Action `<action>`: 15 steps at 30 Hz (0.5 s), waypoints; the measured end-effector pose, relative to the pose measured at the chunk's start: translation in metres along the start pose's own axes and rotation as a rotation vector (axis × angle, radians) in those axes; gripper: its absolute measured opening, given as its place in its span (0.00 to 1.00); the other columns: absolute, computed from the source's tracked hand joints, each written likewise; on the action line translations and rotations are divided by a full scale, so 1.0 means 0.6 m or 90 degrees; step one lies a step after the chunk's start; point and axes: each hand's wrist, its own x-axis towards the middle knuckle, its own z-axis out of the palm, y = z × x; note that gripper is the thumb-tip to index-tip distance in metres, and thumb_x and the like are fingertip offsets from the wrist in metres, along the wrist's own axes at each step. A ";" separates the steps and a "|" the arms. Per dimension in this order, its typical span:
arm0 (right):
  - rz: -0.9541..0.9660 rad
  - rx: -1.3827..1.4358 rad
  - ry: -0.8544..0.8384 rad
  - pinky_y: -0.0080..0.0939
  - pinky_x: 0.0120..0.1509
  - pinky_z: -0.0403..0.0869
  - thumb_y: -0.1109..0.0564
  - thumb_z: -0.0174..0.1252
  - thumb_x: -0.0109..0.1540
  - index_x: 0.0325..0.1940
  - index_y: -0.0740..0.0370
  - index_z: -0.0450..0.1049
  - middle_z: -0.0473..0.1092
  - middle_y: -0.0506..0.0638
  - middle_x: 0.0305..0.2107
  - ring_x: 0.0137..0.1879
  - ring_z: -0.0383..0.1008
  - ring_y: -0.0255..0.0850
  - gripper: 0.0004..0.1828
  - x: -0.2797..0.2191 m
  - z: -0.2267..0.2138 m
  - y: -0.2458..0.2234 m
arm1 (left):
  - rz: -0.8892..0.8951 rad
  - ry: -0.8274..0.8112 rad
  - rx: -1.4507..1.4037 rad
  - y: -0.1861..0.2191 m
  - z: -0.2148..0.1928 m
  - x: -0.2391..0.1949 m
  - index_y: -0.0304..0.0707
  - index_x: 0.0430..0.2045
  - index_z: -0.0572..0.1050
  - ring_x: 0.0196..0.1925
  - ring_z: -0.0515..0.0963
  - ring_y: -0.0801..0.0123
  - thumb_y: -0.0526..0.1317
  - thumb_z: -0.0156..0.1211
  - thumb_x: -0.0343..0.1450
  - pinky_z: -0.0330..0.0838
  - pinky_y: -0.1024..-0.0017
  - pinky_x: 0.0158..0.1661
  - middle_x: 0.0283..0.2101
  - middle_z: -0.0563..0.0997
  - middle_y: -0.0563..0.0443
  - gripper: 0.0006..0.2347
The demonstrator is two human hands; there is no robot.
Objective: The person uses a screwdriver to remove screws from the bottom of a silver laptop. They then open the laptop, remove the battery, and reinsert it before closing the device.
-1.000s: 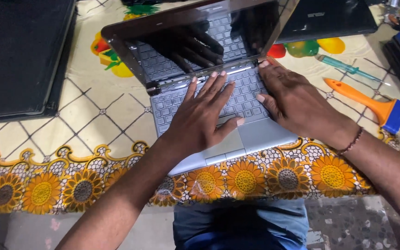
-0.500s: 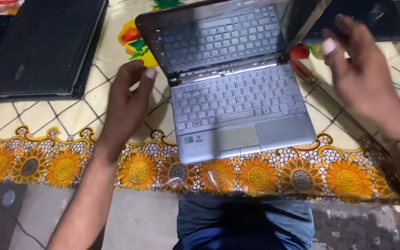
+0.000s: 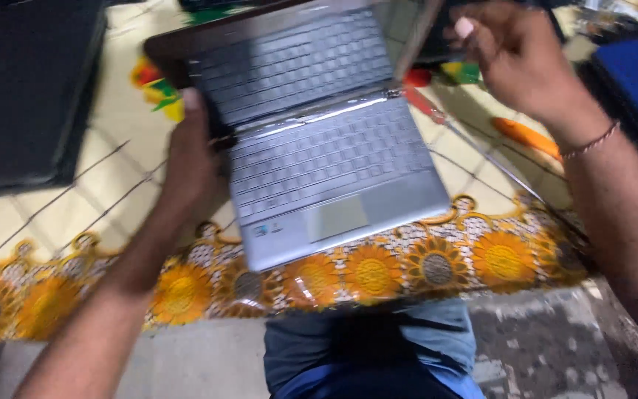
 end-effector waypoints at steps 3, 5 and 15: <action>-0.074 -0.123 0.007 0.45 0.69 0.74 0.70 0.45 0.81 0.57 0.70 0.69 0.71 0.56 0.51 0.60 0.73 0.44 0.06 -0.024 -0.091 0.040 | -0.009 -0.053 0.026 -0.019 -0.025 0.019 0.43 0.52 0.79 0.56 0.84 0.66 0.67 0.24 0.66 0.76 0.69 0.53 0.53 0.84 0.48 0.38; -0.063 -0.178 0.011 0.44 0.70 0.73 0.75 0.44 0.81 0.53 0.64 0.68 0.70 0.53 0.49 0.60 0.73 0.43 0.12 -0.042 -0.132 0.055 | 0.059 -0.082 0.064 -0.028 -0.040 0.025 0.36 0.53 0.77 0.57 0.83 0.60 0.69 0.21 0.67 0.76 0.67 0.58 0.53 0.83 0.41 0.41; 0.430 -0.622 -0.347 0.41 0.33 0.70 0.48 0.58 0.66 0.53 0.46 0.80 0.84 0.49 0.32 0.28 0.78 0.41 0.13 -0.135 -0.110 -0.013 | 0.179 -0.070 -0.070 -0.084 -0.024 0.062 0.35 0.57 0.73 0.62 0.80 0.61 0.66 0.24 0.71 0.74 0.67 0.63 0.57 0.80 0.42 0.37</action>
